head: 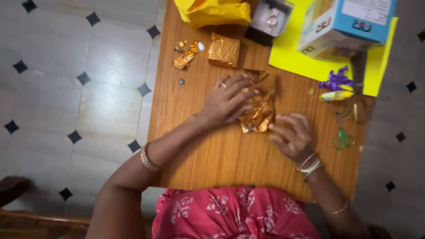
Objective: The person wraps a small rectangular item with gold foil on a wooden table. They fold and crease the foil around the item, then unwrap it and place it back on the table.
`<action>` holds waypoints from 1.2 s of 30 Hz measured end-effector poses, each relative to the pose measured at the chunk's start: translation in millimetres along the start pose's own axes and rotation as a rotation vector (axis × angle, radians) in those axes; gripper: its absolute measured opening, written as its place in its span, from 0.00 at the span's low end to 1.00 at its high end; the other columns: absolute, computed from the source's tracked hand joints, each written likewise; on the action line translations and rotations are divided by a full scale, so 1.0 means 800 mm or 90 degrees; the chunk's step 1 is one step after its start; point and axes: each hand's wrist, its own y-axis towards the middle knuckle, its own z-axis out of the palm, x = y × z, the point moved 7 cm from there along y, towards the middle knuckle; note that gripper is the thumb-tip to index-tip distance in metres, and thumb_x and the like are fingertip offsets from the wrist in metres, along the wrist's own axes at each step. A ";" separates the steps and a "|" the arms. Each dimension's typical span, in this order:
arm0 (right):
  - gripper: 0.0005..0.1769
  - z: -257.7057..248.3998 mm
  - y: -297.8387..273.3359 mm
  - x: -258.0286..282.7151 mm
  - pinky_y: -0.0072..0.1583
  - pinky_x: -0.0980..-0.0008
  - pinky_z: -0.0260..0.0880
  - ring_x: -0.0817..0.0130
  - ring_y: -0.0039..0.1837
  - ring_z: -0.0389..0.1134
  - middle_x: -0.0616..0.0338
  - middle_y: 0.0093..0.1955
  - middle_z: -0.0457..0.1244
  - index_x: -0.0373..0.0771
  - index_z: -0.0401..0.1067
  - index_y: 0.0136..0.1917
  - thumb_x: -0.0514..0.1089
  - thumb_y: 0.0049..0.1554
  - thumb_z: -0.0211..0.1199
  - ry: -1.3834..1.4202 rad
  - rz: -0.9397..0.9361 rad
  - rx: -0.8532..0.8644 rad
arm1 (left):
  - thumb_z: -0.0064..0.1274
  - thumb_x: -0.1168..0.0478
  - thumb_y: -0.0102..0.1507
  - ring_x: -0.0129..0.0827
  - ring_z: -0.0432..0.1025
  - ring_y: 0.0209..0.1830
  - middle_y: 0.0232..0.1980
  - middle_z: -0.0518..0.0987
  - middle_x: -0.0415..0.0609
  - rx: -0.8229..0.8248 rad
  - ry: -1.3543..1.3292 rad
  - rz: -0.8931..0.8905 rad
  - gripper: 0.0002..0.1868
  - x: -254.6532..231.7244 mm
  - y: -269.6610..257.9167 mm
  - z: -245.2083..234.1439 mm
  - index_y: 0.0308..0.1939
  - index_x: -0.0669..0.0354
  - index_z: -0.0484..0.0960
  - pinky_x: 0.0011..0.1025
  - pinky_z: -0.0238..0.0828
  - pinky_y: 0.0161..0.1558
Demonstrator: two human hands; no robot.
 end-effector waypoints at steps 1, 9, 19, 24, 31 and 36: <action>0.14 -0.005 0.000 -0.005 0.67 0.55 0.72 0.59 0.65 0.68 0.58 0.64 0.67 0.44 0.78 0.53 0.53 0.59 0.67 0.001 0.052 -0.030 | 0.60 0.54 0.67 0.50 0.68 0.69 0.63 0.74 0.53 -0.019 0.001 0.004 0.21 0.002 0.005 -0.007 0.61 0.54 0.75 0.51 0.66 0.66; 0.35 0.003 0.008 0.005 0.49 0.69 0.74 0.65 0.52 0.70 0.52 0.58 0.69 0.38 0.67 0.71 0.46 0.54 0.74 0.127 0.291 -0.066 | 0.64 0.58 0.62 0.57 0.67 0.69 0.67 0.72 0.63 -0.016 -0.045 -0.045 0.32 0.021 0.056 0.003 0.68 0.62 0.71 0.47 0.69 0.67; 0.42 0.047 -0.024 -0.013 0.43 0.72 0.70 0.72 0.41 0.65 0.56 0.44 0.67 0.42 0.59 0.78 0.42 0.53 0.70 0.320 0.506 -0.045 | 0.65 0.58 0.56 0.49 0.81 0.39 0.42 0.85 0.55 0.156 -0.119 -0.100 0.21 0.078 0.109 0.081 0.53 0.52 0.83 0.42 0.78 0.41; 0.35 0.051 -0.029 -0.054 0.46 0.74 0.71 0.75 0.42 0.69 0.60 0.42 0.69 0.41 0.64 0.74 0.38 0.55 0.68 0.336 0.441 -0.037 | 0.64 0.55 0.58 0.50 0.80 0.37 0.38 0.84 0.57 0.169 0.002 -0.194 0.12 0.106 0.096 0.092 0.43 0.54 0.89 0.44 0.77 0.41; 0.23 0.018 -0.018 -0.116 0.52 0.73 0.74 0.75 0.49 0.71 0.61 0.48 0.71 0.47 0.75 0.65 0.43 0.57 0.69 0.265 0.395 0.061 | 0.66 0.57 0.54 0.47 0.81 0.39 0.41 0.85 0.59 0.085 -0.098 -0.424 0.27 0.049 -0.046 0.044 0.56 0.60 0.80 0.41 0.77 0.42; 0.19 -0.005 -0.013 -0.117 0.40 0.71 0.71 0.72 0.43 0.70 0.61 0.51 0.71 0.47 0.75 0.65 0.44 0.61 0.68 0.126 0.410 0.089 | 0.64 0.59 0.60 0.43 0.82 0.46 0.49 0.84 0.54 -0.022 -0.369 -0.560 0.31 -0.013 -0.111 0.009 0.64 0.61 0.71 0.39 0.81 0.45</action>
